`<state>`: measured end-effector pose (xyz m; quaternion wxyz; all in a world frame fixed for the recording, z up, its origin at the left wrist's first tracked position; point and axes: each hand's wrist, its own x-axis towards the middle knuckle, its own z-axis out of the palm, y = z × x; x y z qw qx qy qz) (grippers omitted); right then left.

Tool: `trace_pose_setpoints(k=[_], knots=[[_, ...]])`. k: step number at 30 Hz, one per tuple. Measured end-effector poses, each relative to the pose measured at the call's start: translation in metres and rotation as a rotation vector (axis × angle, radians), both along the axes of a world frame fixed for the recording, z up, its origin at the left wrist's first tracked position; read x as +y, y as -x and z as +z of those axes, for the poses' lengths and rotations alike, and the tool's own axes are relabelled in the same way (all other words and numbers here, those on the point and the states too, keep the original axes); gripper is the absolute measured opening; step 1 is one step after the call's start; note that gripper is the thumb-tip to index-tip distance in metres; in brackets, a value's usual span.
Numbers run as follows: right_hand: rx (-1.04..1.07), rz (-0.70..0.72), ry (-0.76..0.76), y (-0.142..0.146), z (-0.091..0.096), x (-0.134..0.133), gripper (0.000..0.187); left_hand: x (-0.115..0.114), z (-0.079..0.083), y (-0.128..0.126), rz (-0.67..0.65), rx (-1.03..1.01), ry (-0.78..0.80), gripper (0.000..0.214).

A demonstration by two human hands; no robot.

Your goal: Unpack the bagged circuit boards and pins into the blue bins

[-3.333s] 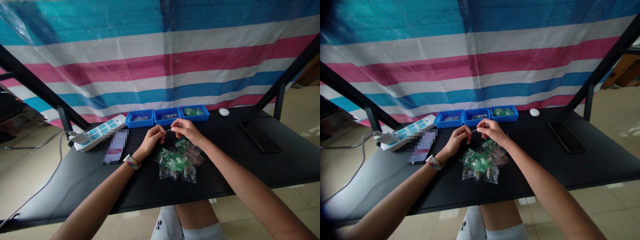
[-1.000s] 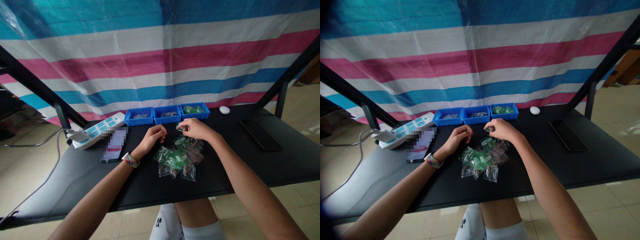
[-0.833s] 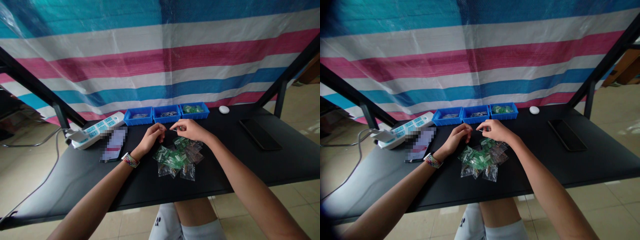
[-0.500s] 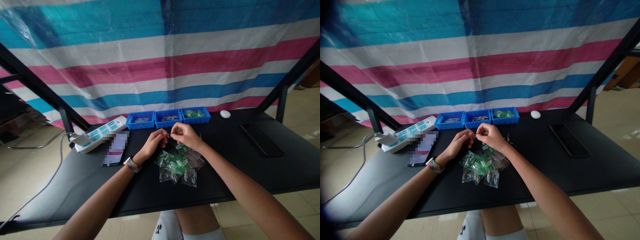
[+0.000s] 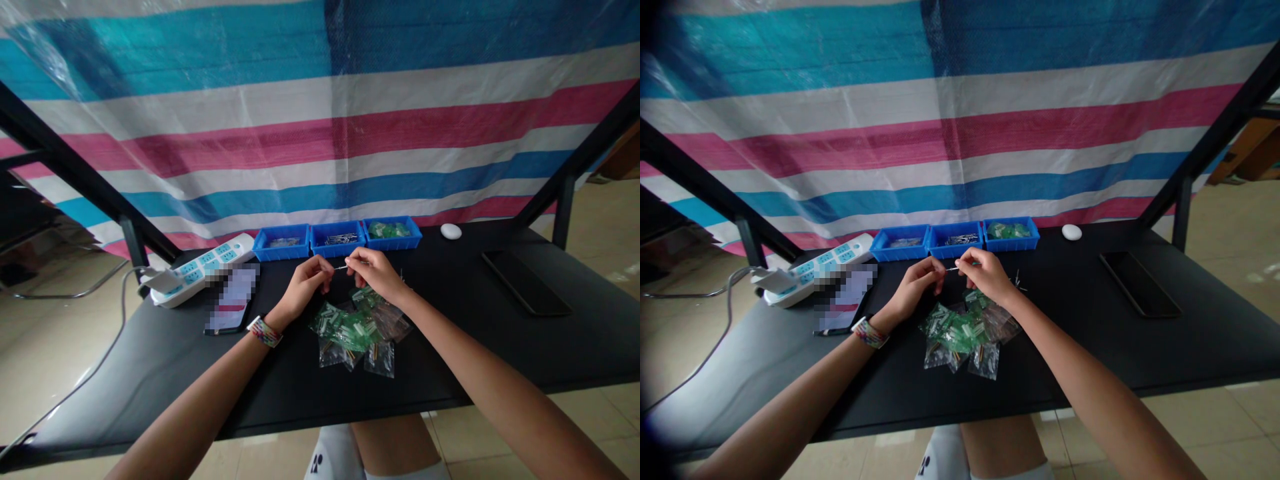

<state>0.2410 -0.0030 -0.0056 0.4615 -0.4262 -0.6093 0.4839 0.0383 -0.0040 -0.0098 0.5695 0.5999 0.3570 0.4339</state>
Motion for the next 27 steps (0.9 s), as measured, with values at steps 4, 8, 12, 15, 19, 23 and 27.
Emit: trace_pose_setpoints(k=[4,8,12,15,19,23,27], knots=[[-0.016,0.032,0.037,-0.001,-0.001,0.000,0.039,-0.001,0.003,-0.001,0.027,0.012,-0.058,0.022],[-0.018,0.079,0.061,0.000,0.000,-0.002,0.035,-0.002,0.004,-0.001,0.037,0.030,-0.064,0.024],[-0.011,0.080,0.034,0.000,0.001,-0.002,0.028,-0.002,0.003,0.000,0.038,0.024,-0.046,0.022],[0.009,0.057,-0.002,0.001,0.000,-0.002,0.020,0.000,0.000,0.001,0.019,-0.008,0.026,0.022],[0.027,0.011,-0.048,0.003,-0.001,-0.003,0.017,0.002,-0.005,0.002,0.026,-0.015,0.109,0.029],[0.024,0.008,-0.077,0.005,-0.002,-0.004,0.016,0.003,-0.007,0.002,0.049,0.002,0.104,0.033],[0.012,0.009,-0.087,0.005,-0.002,-0.004,0.015,0.003,-0.005,0.000,0.049,-0.009,0.096,0.034]])
